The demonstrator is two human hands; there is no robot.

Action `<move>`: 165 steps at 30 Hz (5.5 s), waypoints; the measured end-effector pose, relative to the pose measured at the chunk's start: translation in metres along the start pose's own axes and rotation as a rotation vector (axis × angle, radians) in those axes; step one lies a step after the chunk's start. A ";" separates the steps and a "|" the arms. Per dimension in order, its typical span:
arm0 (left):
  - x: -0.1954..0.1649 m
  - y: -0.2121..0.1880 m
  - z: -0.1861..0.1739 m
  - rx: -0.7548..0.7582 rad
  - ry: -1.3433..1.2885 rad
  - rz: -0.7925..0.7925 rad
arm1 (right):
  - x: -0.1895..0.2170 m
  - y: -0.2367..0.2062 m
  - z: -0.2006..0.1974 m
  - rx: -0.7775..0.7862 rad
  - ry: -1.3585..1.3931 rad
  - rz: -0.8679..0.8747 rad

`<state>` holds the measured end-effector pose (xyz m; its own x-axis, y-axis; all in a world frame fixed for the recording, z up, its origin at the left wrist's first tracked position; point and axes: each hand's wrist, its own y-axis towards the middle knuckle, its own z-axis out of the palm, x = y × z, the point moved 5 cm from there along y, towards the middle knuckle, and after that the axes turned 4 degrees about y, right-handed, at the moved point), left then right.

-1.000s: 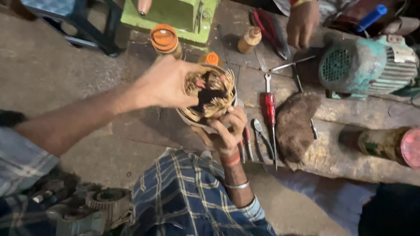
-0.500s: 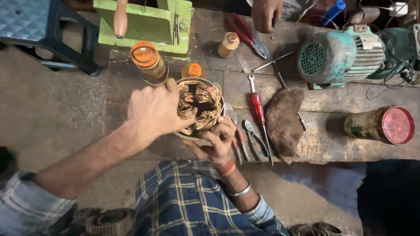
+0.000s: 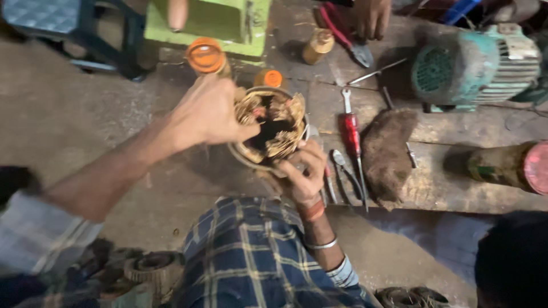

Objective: The person uses pliers and a screwdriver to manipulate and adjust copper windings inside a cylindrical metal component on a workbench. They repeatedly pull, cut, and reposition the wires while occasionally using a cloth to wipe the component.

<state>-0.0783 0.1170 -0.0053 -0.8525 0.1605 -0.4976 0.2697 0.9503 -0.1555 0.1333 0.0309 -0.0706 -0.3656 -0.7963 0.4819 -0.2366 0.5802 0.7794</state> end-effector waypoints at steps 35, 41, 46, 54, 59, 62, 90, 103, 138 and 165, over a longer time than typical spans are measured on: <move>-0.008 -0.020 0.031 -0.315 0.042 0.070 | 0.009 0.138 0.016 0.743 -0.197 0.216; -0.015 -0.020 0.025 -0.337 0.066 0.099 | 0.013 0.138 0.024 0.742 -0.316 0.209; -0.017 -0.020 0.027 -0.338 0.104 0.074 | 0.008 0.128 0.028 0.699 -0.504 0.263; -0.010 -0.026 0.026 -0.429 0.000 0.179 | -0.017 0.131 0.021 0.926 -0.307 0.380; -0.004 -0.031 0.032 -0.454 -0.041 0.230 | -0.033 0.137 0.012 0.857 -0.127 0.420; -0.002 -0.039 0.034 -0.496 -0.109 0.256 | -0.041 0.134 0.011 0.861 -0.031 0.402; -0.011 -0.042 0.030 -0.569 -0.291 0.157 | 0.000 0.100 -0.008 0.571 0.070 0.543; -0.009 -0.041 0.033 -0.578 -0.332 0.146 | 0.003 0.090 0.000 0.465 0.042 0.582; -0.078 -0.026 0.000 -0.250 0.449 -0.071 | -0.017 0.052 -0.019 0.138 0.411 0.440; -0.076 0.009 0.030 0.092 0.434 0.053 | -0.036 0.027 0.033 -0.214 0.871 0.461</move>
<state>0.0019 0.1056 0.0056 -0.9401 0.3241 -0.1054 0.3400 0.9132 -0.2246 0.1107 0.0809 -0.0807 0.4244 -0.3997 0.8124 -0.0399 0.8882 0.4578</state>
